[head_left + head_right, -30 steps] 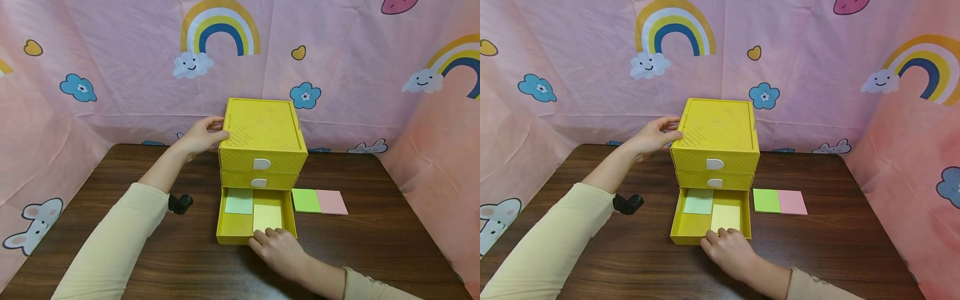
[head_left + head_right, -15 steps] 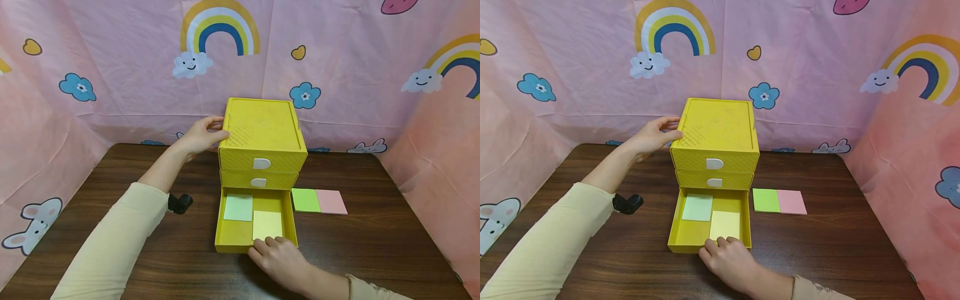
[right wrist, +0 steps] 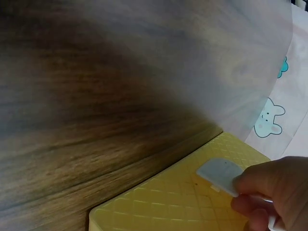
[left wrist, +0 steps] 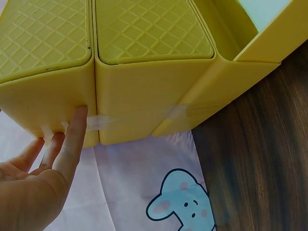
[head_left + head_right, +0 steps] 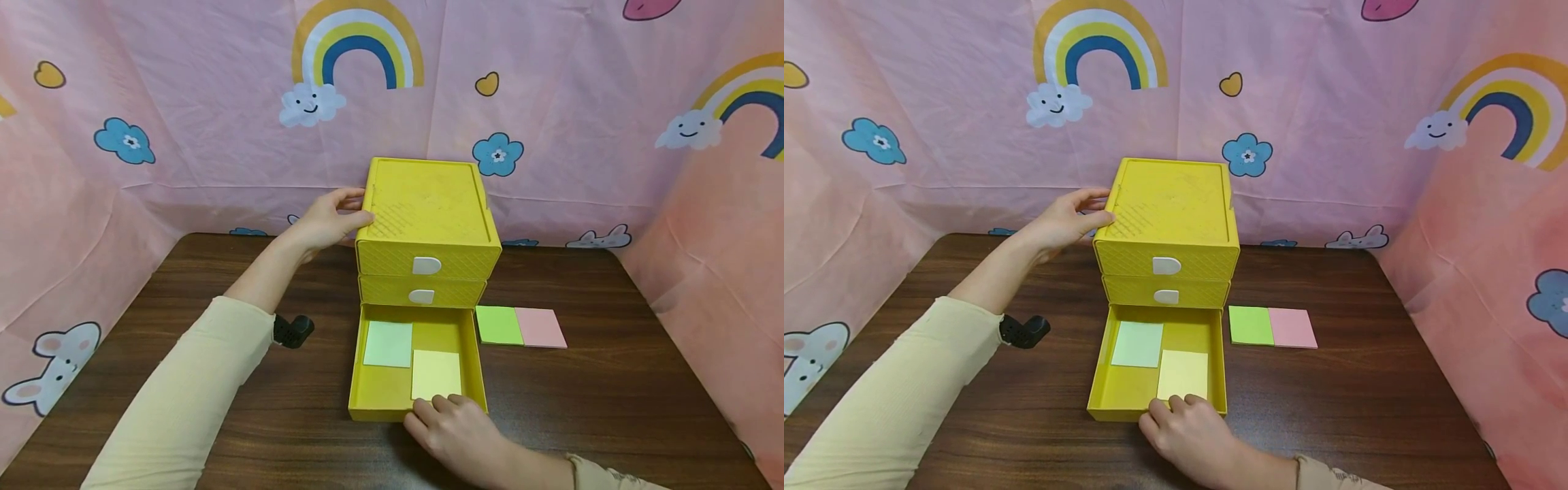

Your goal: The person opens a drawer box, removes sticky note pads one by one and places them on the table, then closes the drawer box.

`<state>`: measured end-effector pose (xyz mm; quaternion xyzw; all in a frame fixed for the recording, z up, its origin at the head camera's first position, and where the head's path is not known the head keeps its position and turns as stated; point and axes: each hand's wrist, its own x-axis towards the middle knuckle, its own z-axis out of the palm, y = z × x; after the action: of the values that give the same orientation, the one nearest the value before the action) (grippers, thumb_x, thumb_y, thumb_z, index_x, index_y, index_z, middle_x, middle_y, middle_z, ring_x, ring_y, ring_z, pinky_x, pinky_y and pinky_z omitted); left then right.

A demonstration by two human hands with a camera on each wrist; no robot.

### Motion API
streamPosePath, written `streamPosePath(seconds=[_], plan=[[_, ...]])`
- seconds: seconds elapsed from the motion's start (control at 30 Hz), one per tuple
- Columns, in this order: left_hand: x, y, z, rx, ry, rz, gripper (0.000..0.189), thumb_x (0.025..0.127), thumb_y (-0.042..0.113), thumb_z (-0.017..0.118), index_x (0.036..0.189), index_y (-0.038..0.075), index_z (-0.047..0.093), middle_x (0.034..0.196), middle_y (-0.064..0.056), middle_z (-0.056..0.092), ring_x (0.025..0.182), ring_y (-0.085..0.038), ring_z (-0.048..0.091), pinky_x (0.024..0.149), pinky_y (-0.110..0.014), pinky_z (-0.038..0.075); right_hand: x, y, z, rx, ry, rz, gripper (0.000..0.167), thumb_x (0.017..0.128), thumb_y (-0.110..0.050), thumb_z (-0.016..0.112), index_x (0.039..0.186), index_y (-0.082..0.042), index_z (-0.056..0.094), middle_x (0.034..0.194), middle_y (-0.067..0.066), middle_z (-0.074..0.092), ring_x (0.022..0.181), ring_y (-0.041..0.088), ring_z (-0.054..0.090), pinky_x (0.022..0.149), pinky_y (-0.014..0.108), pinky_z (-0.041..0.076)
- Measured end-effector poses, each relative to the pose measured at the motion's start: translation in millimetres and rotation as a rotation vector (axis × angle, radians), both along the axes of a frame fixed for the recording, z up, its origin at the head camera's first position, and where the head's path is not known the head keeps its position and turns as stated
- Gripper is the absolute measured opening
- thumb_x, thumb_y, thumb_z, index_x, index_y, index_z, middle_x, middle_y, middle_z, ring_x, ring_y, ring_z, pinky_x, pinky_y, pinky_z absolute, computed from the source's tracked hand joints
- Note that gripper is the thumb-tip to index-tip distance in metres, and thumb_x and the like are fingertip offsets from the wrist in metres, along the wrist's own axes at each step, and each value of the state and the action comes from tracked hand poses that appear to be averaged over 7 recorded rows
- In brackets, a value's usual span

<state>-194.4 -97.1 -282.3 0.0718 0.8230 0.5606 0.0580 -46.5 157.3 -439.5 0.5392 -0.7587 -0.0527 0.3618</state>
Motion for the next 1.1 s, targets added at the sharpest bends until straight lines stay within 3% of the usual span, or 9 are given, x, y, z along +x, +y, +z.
streamPosePath(seconds=[0.53,0.8,1.1], plan=[[-0.6,1.4,-0.4,0.01,0.0,0.005,0.062,0.09,0.023,0.059,0.145,0.017,0.029,0.139,-0.009,0.038,0.113,-0.023,0.053,0.085,-0.04,0.052,11.4,-2.5,0.1,0.001,-0.047,0.021,0.041,0.094,-0.001,0.019,0.068,-0.014,0.047,0.063,-0.006,0.041,0.045,0.008,0.038,0.039,0.018,0.022],[0.1,0.3,-1.2,0.011,0.004,0.001,0.062,0.09,0.024,0.059,0.144,0.016,0.03,0.139,-0.009,0.037,0.114,-0.025,0.052,0.086,-0.042,0.051,12.3,-2.7,-0.8,0.014,0.022,0.004,0.04,0.096,-0.002,0.021,0.067,-0.014,0.046,0.063,-0.005,0.043,0.044,0.008,0.038,0.038,0.018,0.021],[-1.0,0.7,-1.3,0.027,0.002,-0.004,0.062,0.09,0.023,0.059,0.144,0.016,0.029,0.14,-0.009,0.036,0.115,-0.024,0.051,0.087,-0.042,0.051,14.4,-3.7,16.9,-0.035,0.035,0.043,0.04,0.099,-0.011,0.026,0.066,-0.016,0.046,0.059,-0.007,0.041,0.045,0.007,0.037,0.041,0.015,0.019]])
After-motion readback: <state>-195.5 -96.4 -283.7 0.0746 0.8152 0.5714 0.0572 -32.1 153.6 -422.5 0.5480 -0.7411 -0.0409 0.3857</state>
